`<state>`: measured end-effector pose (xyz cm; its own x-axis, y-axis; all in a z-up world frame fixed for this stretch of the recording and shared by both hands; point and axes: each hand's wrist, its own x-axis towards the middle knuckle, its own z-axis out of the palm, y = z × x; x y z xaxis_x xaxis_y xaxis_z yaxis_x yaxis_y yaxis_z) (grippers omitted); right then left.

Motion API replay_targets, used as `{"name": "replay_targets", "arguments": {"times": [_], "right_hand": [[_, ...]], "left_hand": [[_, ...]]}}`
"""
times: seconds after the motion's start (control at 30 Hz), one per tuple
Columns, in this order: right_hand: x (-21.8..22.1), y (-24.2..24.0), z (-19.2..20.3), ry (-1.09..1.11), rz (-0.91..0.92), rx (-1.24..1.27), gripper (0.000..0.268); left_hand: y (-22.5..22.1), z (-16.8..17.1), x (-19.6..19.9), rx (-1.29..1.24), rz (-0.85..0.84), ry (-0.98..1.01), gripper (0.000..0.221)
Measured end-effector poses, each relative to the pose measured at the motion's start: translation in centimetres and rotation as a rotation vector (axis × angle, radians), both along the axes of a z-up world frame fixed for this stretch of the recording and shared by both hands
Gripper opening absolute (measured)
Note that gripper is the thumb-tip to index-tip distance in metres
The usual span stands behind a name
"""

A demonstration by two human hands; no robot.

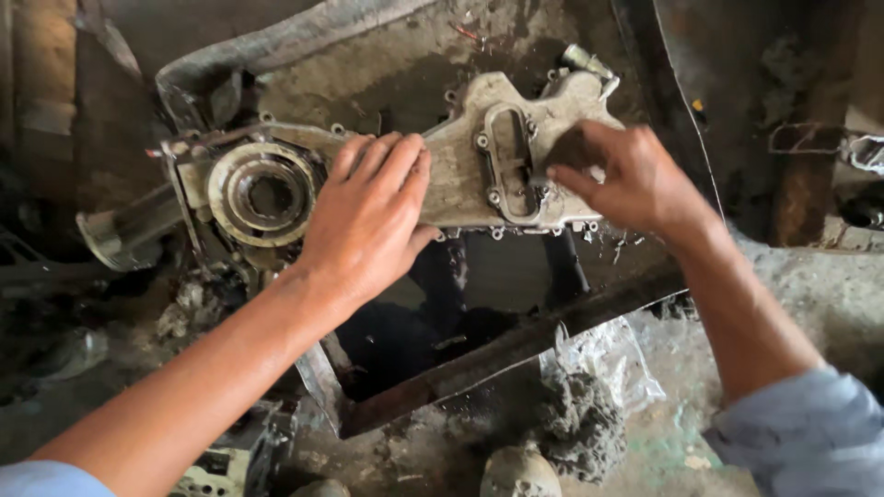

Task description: The person manipulates a metal engine housing in a drip tray, using a small scraper or blade to remove old gasket material and residue from the surfaces and internal edges.

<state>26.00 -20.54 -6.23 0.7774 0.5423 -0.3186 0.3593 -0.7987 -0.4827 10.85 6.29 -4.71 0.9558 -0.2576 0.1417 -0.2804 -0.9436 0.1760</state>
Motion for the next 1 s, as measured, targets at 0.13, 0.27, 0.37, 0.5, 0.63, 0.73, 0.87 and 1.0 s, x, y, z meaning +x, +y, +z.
{"name": "replay_targets", "arguments": {"times": [0.13,0.27,0.37,0.5,0.63,0.73,0.87,1.0], "right_hand": [[-3.0,-1.1,-0.7,-0.074,-0.003,0.353,0.025],[-5.6,-1.5,-0.8,-0.136,-0.169,0.239,0.026],[-8.8,-1.3,-1.3,0.039,-0.379,0.473,0.017],[-13.6,1.8,-3.9,0.409,-0.79,0.916,0.011],[-15.6,4.4,-5.0,0.409,-0.864,1.023,0.009],[-15.9,5.5,-5.3,0.44,-0.966,1.016,0.011],[-16.2,6.4,-6.3,0.448,-1.019,1.123,0.011],[-16.0,6.9,-6.6,0.39,-0.987,1.105,0.014]], "left_hand": [[0.7,0.6,0.0,-0.001,-0.037,0.022,0.081],[2.9,1.9,0.3,0.05,0.004,0.17,0.104],[6.9,3.9,-1.4,0.106,0.039,0.321,0.122],[10.5,4.3,-3.6,0.121,0.18,0.485,0.146],[12.1,3.5,-5.3,0.039,0.211,0.469,0.152],[12.2,3.0,-5.6,0.06,0.172,0.462,0.164],[11.3,2.7,-5.9,0.076,0.173,0.449,0.163],[9.8,2.2,-5.5,0.133,0.167,0.404,0.153]]}}
